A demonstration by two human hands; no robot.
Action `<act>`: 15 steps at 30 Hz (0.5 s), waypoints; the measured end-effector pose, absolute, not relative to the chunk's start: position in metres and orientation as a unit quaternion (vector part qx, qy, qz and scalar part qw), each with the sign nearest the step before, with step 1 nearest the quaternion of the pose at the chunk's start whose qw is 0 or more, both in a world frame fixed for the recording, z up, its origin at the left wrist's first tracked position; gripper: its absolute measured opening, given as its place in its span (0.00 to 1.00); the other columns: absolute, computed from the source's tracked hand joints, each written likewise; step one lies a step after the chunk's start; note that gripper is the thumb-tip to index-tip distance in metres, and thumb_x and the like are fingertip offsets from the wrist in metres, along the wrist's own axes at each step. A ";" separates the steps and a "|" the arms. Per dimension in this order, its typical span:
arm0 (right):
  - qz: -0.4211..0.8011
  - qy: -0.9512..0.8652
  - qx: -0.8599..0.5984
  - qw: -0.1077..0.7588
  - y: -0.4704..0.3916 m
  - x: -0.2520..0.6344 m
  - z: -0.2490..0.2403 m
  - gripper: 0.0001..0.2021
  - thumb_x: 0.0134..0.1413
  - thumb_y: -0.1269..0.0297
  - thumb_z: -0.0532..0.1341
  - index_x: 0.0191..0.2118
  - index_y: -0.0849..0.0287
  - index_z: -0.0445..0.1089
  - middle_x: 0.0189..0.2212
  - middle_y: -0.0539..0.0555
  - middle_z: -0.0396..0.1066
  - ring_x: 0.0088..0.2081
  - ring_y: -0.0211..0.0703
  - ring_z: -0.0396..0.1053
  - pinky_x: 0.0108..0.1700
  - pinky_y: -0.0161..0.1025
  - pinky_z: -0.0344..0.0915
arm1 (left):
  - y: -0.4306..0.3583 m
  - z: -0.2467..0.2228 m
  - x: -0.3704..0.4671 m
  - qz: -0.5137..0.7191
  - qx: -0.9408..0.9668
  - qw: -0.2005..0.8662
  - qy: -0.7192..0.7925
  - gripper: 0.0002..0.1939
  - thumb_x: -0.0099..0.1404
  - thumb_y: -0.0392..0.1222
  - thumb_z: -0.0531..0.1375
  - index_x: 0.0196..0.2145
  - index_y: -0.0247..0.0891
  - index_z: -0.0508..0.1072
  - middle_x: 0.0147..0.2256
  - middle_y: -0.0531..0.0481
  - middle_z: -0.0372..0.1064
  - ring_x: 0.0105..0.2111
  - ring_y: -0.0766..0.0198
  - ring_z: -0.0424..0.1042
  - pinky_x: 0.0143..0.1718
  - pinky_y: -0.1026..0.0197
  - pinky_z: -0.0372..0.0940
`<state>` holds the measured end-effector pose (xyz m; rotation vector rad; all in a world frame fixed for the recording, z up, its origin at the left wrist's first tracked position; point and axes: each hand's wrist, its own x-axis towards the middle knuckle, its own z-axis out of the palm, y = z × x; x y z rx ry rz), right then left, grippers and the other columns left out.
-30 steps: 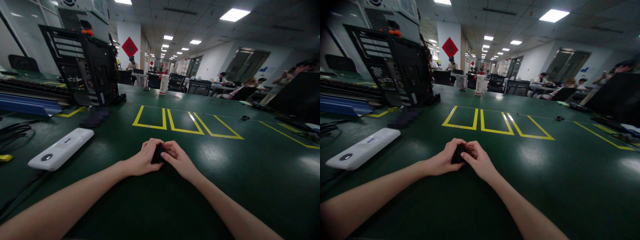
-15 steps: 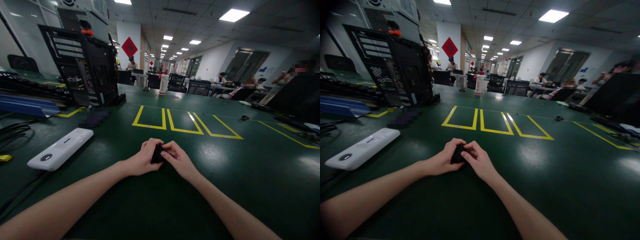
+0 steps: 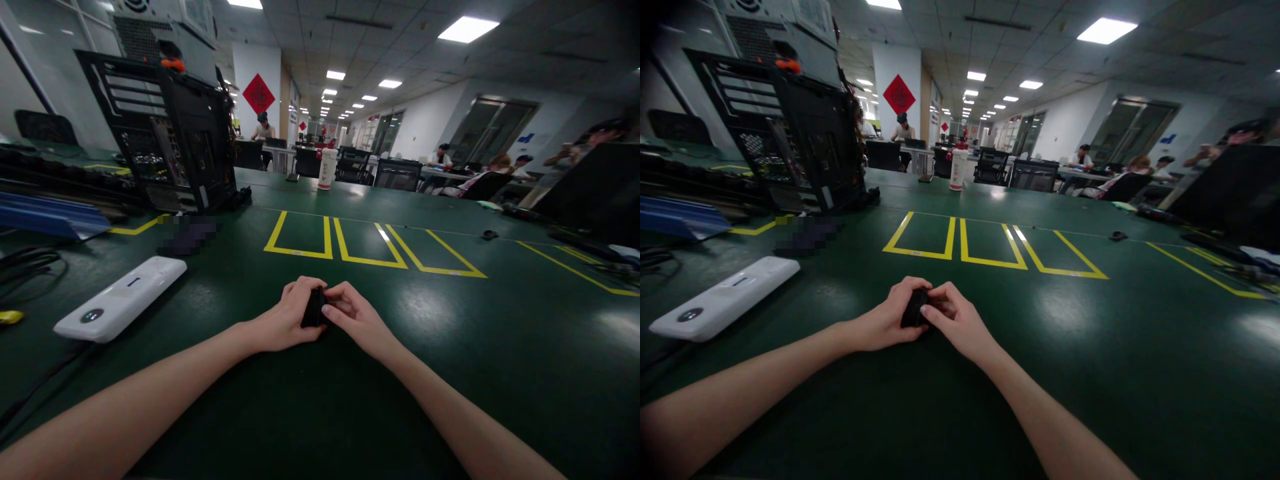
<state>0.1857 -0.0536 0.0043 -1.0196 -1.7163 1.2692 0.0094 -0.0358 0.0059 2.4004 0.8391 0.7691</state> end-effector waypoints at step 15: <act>0.526 -0.663 -0.379 0.375 -0.056 0.186 0.008 0.13 0.46 0.70 0.60 0.39 0.55 0.58 0.40 0.50 0.62 0.44 0.40 0.65 0.47 0.41 0.63 | -0.035 0.006 0.009 0.279 0.882 0.234 0.301 0.29 0.52 0.35 0.58 0.50 0.40 0.50 0.46 0.45 0.53 0.47 0.57 0.57 0.51 0.50 0.54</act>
